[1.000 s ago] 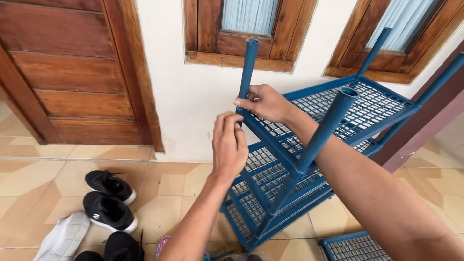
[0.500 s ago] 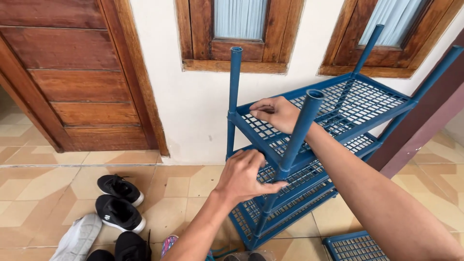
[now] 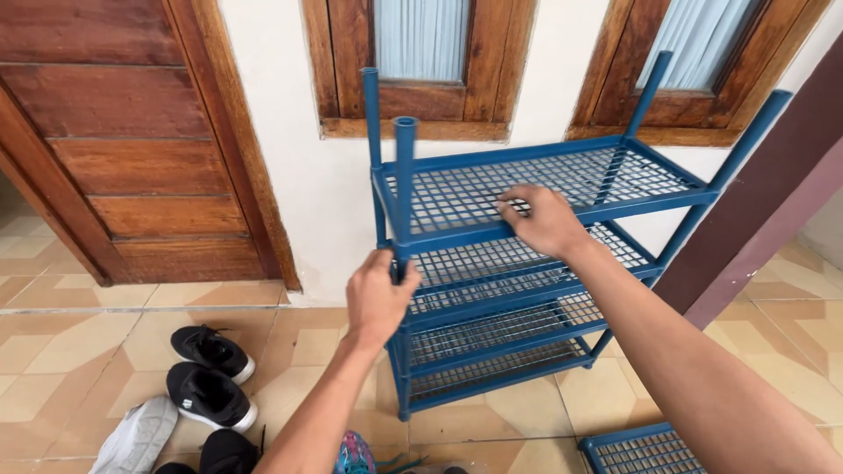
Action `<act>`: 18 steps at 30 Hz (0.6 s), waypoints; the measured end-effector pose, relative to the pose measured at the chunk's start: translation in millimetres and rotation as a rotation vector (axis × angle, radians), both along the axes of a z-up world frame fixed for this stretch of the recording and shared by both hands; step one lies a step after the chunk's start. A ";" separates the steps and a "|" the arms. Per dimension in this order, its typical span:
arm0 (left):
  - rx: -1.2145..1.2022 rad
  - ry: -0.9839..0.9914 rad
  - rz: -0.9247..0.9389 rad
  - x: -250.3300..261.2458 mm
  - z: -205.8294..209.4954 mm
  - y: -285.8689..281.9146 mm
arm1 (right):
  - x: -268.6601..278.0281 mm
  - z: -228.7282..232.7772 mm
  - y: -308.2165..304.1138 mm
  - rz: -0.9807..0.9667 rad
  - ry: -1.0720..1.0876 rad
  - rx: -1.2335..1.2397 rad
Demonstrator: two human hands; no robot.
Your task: The person assembles a blue metal shoe rack by inserting a shelf into the frame and securing it. They then remove a shelf, brush it with a long-handled brush, and reinsert it into the rack.
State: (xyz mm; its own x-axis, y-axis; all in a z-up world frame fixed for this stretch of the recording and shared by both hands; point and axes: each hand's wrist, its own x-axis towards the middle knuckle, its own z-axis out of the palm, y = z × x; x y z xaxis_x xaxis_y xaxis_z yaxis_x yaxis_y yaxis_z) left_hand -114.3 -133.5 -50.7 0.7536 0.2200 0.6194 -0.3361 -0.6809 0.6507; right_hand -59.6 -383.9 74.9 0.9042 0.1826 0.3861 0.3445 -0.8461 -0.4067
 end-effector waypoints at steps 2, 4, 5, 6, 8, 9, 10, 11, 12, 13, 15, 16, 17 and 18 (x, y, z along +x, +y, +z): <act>-0.071 0.041 0.011 9.6 4.0 2.9 | 8.5 -10.3 -30.2 -0.066 -0.162 -0.023; -0.140 0.083 0.017 15.0 7.1 5.7 | 11.0 -24.7 -55.8 -0.137 -0.322 -0.044; -0.184 0.104 0.023 17.0 10.5 8.1 | 11.4 -31.0 -64.7 -0.268 -0.433 -0.021; -0.228 0.124 0.029 18.9 14.1 10.7 | 11.8 -37.2 -73.5 -0.399 -0.542 0.003; -0.249 0.161 0.057 26.3 18.8 18.9 | 28.9 -45.7 -104.0 -0.515 -0.504 0.121; -0.269 0.209 0.086 28.0 19.6 24.1 | 36.4 -52.4 -118.1 -0.630 -0.450 0.237; -0.268 0.208 0.089 30.5 19.1 29.7 | 28.8 -49.1 -122.6 -0.627 -0.450 0.240; -0.243 0.234 0.156 34.4 20.0 35.9 | 22.2 -45.0 -126.7 -0.640 -0.434 0.411; -0.218 0.259 0.222 38.2 20.9 42.1 | 15.6 -41.1 -131.0 -0.650 -0.415 0.581; -0.218 0.256 0.222 50.6 13.0 51.7 | 18.3 -43.1 -140.4 -0.649 -0.418 0.583; -0.192 0.281 0.370 74.4 -4.3 71.6 | 23.2 -49.0 -158.7 -0.598 -0.238 0.725; -0.191 0.281 0.370 73.5 -0.7 77.8 | 18.5 -46.3 -154.8 -0.599 -0.238 0.726; -0.290 0.264 0.312 72.7 4.1 86.0 | 15.6 -42.5 -149.1 -0.583 -0.123 0.717; -0.389 0.245 0.254 71.6 9.0 94.2 | 12.5 -38.7 -143.3 -0.566 -0.008 0.706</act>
